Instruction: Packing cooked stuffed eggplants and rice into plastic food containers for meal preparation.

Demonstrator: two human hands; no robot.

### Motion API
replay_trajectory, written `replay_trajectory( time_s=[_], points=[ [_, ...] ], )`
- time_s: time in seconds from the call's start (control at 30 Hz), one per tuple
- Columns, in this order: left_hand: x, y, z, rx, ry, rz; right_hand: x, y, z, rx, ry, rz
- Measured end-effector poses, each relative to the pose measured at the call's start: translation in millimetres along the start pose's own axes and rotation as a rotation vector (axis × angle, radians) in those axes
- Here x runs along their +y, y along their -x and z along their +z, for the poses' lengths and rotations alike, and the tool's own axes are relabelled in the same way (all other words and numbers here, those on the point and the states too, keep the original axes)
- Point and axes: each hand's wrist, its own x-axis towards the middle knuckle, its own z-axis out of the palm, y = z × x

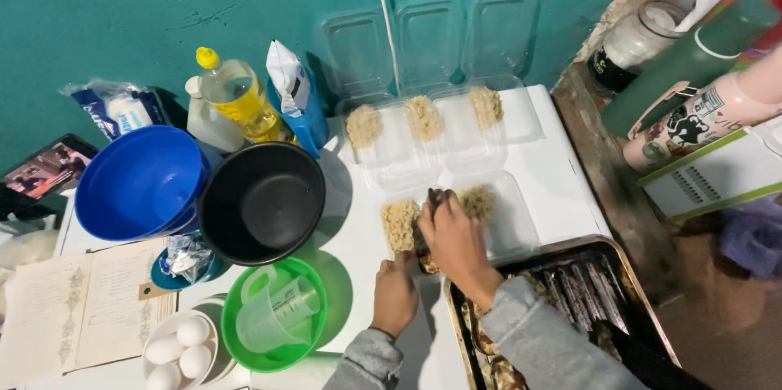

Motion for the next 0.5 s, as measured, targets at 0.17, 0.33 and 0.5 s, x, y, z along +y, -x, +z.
replay_trajectory(
  time_s=[0.17,0.33,0.5],
  points=[
    [-1,11,-1,0.020,-0.025,0.087,-18,-1,33,0.026,0.250,-0.139],
    [-13,8,9,-0.075,-0.139,0.169,-30,2,59,-0.005,0.466,-0.171],
    [-16,8,9,-0.097,-0.082,0.161,-27,5,70,0.021,0.499,-0.229]
  ],
)
